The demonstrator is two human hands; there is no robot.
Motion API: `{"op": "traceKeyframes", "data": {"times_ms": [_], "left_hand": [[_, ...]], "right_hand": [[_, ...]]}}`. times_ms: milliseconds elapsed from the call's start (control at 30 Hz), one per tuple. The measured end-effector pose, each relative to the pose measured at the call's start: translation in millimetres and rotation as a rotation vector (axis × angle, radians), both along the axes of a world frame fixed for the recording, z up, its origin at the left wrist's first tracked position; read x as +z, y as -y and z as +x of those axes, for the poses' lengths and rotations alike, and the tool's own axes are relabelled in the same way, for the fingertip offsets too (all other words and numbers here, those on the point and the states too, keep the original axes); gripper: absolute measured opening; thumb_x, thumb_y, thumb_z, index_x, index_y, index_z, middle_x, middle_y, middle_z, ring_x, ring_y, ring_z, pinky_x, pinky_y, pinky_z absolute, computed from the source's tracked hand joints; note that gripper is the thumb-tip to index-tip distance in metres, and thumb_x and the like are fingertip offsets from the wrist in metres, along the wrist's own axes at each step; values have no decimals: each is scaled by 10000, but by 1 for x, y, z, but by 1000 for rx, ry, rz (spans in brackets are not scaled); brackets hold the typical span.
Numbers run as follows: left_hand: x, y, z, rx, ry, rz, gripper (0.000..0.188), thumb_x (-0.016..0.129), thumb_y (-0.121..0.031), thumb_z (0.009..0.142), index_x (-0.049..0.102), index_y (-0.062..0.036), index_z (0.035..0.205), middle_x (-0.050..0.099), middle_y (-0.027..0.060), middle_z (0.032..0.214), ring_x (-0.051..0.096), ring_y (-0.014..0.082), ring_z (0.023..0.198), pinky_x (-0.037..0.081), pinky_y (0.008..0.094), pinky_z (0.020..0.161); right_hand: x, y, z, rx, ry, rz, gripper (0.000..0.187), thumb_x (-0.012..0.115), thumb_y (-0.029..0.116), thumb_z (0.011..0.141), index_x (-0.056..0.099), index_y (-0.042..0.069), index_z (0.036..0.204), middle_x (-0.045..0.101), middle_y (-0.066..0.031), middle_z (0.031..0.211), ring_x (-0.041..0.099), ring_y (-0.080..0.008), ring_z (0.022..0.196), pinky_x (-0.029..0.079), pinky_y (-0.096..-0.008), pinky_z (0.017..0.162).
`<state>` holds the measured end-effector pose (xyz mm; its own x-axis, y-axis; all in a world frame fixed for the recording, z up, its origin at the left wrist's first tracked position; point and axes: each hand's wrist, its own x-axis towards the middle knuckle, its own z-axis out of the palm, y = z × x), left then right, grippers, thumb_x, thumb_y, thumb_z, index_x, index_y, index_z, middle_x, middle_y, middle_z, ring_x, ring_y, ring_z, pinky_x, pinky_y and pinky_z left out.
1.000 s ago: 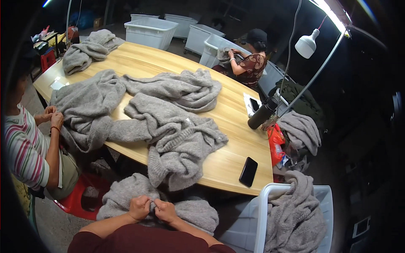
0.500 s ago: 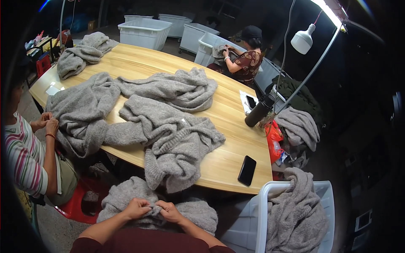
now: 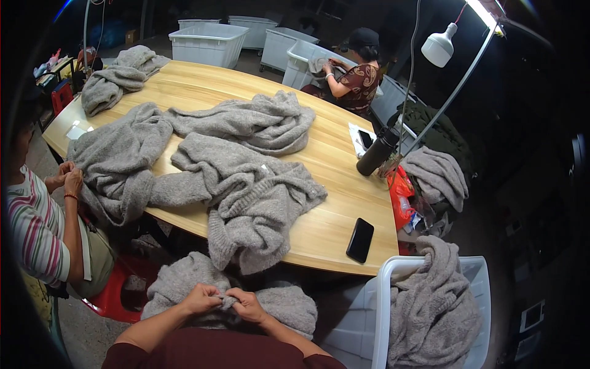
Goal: Inspect and remove loose threads or lint from knitted garments.
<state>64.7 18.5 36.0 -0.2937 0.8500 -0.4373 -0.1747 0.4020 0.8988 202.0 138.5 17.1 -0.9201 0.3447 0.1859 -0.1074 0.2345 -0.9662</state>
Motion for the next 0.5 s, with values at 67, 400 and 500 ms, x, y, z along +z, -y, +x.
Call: {"op": "traceKeyframes", "data": {"times_ms": [67,400,500], "left_hand": [[3,0,-1,15,92,46,25,618,-43,711,609,-22,703,558,-35,612,460,28,541,345,185,473],[3,-1,-1,12,283,22,18,619,-28,726,609,-30,712,573,-18,638,487,34,554,373,173,502],[6,-2,-1,8,291,77,5,600,-42,746,605,-42,747,569,-27,651,489,38,544,377,176,493]], "right_hand": [[8,2,-2,-82,-56,23,309,485,-54,660,574,22,947,578,-107,862,592,-190,735,453,-259,646],[31,6,4,-155,-213,560,303,570,-64,587,596,31,874,573,-94,787,579,-257,677,473,-309,572],[36,8,4,-160,-272,565,298,566,-79,585,593,25,863,578,-97,791,581,-255,682,475,-314,576]]}}
